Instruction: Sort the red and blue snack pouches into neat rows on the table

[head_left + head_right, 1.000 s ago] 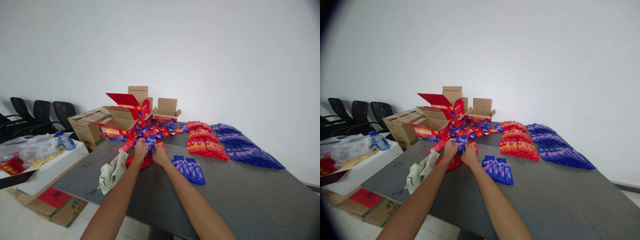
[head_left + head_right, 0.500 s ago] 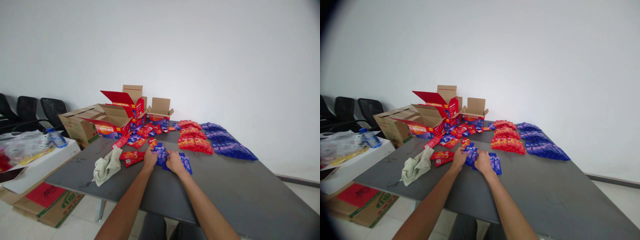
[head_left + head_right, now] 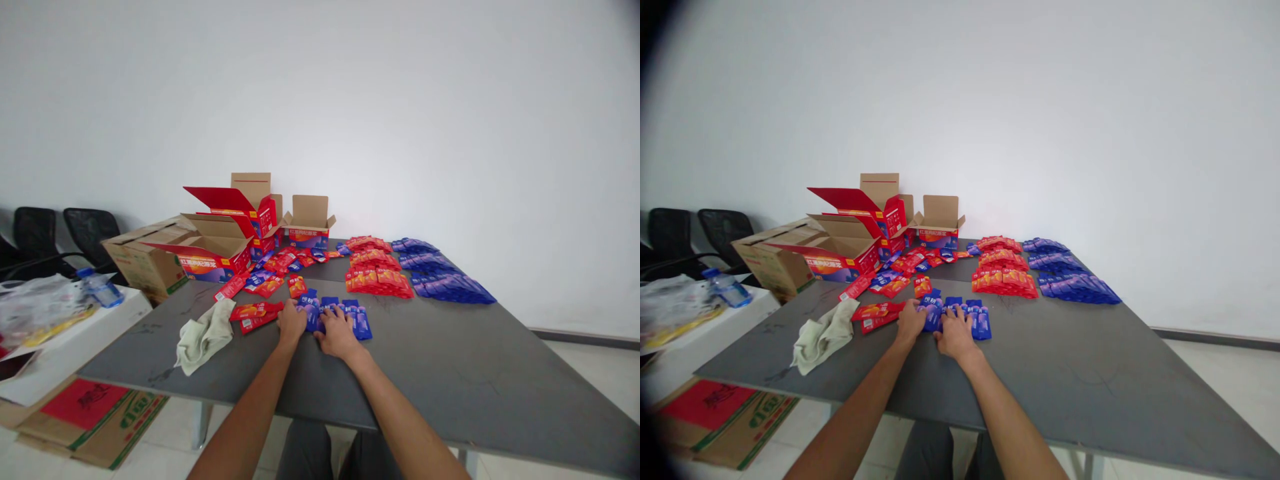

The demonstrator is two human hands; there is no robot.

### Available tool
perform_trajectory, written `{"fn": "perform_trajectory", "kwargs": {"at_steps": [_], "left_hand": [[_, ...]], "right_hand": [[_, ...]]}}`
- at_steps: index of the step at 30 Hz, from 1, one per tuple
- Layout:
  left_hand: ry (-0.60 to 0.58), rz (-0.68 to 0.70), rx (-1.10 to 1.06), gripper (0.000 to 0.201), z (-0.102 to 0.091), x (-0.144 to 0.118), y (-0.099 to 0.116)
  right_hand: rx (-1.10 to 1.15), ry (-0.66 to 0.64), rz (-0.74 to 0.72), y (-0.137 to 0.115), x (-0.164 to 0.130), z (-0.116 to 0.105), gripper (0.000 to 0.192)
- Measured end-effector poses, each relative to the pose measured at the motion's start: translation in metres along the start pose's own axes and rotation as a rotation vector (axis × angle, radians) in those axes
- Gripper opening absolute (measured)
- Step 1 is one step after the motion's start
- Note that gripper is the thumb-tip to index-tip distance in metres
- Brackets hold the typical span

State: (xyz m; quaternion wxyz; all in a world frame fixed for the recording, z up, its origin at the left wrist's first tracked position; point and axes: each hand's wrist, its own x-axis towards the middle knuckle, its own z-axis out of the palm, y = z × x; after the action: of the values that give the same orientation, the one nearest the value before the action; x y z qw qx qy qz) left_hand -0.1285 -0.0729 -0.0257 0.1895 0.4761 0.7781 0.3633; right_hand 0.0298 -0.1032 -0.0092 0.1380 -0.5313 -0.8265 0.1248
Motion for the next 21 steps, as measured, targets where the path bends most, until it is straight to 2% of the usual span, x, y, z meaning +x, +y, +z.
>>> {"fn": "perform_trajectory", "kwargs": {"at_steps": [5,8,15,18,21], "left_hand": [[-0.008,0.072,-0.267,0.030,0.002,-0.004,0.008],[-0.052,0.120,-0.301,0.032,0.009,-0.015,0.023],[-0.147,0.279,-0.133,0.027,0.037,-0.052,0.062],[-0.190,0.372,0.008,0.026,0.045,-0.065,0.073],[-0.183,0.506,0.181,0.030,0.048,-0.077,0.077]], "right_hand": [[0.058,0.035,0.033,0.002,-0.003,-0.006,0.065],[0.108,0.100,0.044,0.011,-0.008,-0.014,0.074],[0.108,0.124,0.204,0.050,-0.032,-0.034,0.064],[0.089,0.101,0.240,0.065,-0.045,-0.039,0.061],[0.090,0.100,0.250,0.073,-0.054,-0.041,0.055]]}}
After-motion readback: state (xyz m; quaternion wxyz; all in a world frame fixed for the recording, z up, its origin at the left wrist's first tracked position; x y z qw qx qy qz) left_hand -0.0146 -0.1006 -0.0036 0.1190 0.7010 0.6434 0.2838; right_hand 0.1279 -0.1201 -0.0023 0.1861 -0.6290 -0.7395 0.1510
